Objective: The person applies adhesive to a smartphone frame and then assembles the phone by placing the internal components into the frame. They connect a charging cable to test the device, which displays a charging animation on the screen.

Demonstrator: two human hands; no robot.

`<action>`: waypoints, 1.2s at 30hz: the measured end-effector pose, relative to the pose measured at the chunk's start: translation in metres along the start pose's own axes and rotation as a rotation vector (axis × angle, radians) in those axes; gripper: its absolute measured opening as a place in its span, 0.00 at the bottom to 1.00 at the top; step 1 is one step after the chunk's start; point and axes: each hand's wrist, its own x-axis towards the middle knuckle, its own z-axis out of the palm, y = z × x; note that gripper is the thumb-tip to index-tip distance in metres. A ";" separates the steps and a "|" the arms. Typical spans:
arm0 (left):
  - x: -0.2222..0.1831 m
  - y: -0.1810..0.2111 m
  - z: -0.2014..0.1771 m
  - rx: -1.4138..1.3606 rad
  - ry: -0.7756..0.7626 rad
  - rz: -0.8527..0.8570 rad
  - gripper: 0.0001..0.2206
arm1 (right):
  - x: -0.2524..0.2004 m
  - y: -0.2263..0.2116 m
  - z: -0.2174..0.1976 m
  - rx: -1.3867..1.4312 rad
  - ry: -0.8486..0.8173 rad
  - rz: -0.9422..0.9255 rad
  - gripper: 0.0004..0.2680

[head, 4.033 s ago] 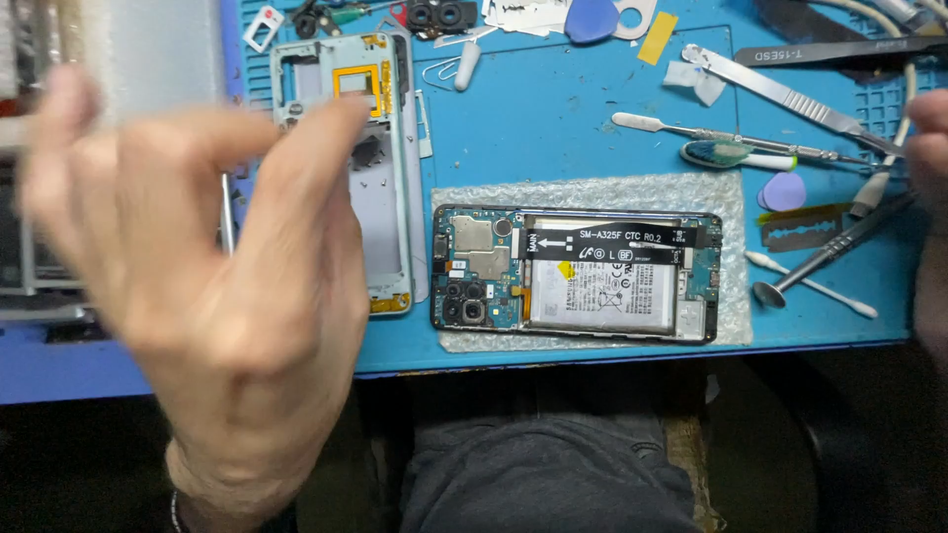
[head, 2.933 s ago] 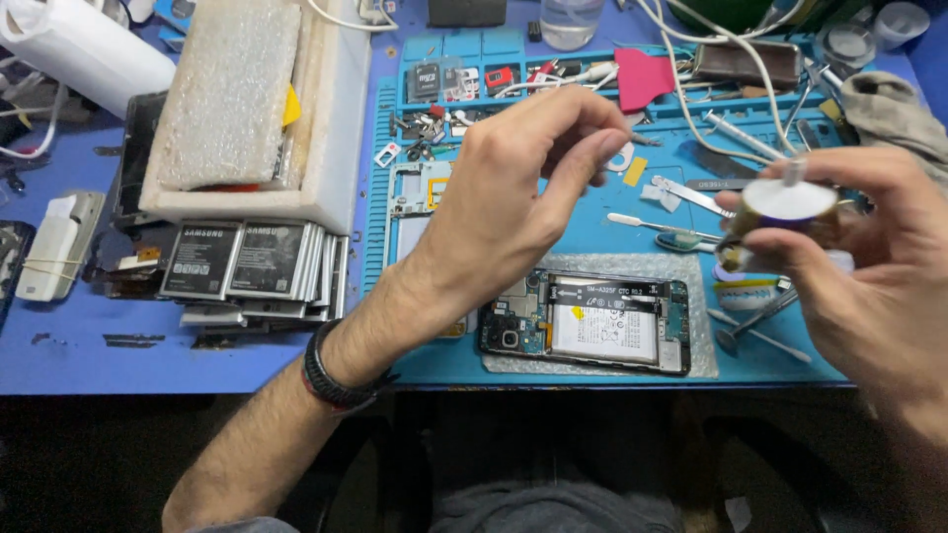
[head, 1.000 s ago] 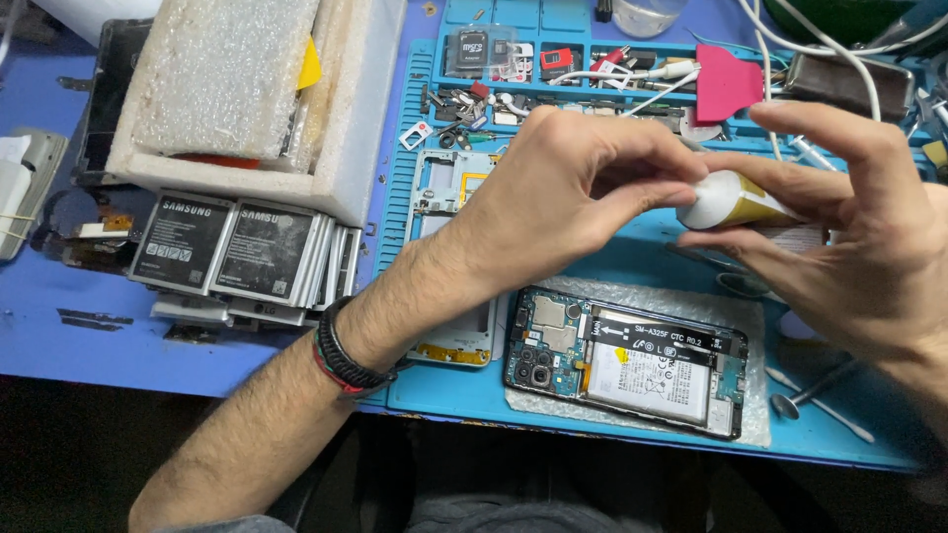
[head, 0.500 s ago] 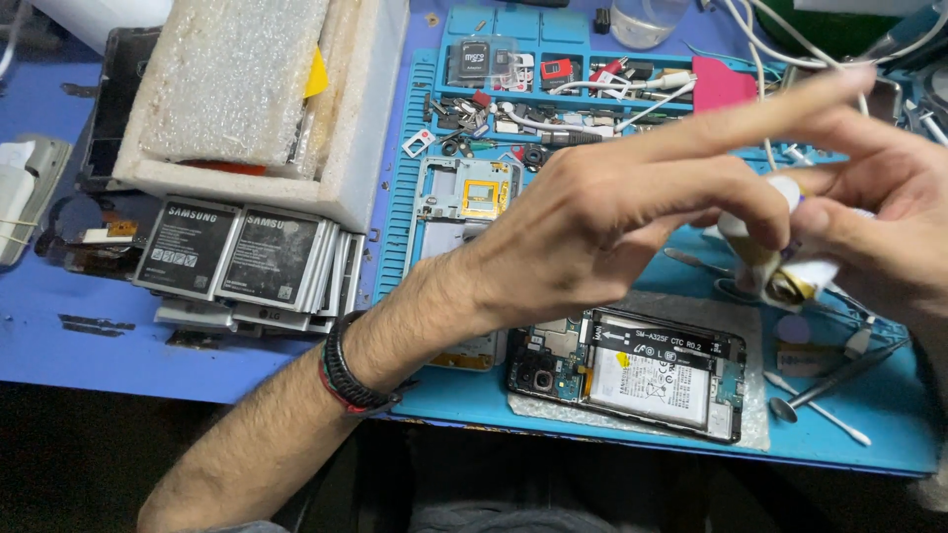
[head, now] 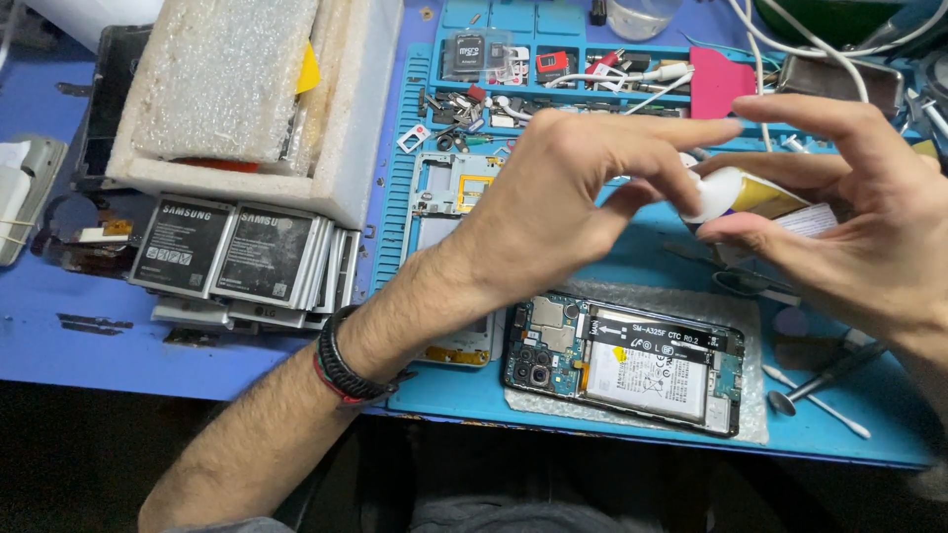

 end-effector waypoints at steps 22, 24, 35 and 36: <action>0.000 -0.002 -0.001 0.124 0.002 0.004 0.16 | -0.009 0.020 0.001 -0.030 -0.115 0.064 0.20; 0.004 0.002 -0.003 0.209 0.062 0.102 0.18 | -0.008 0.017 0.003 -0.045 -0.137 0.023 0.23; 0.003 -0.001 0.000 0.051 0.026 -0.051 0.12 | -0.010 0.031 0.009 0.013 -0.108 0.132 0.16; 0.003 -0.004 0.000 0.052 0.026 -0.050 0.12 | -0.008 0.026 0.009 0.012 -0.108 0.131 0.16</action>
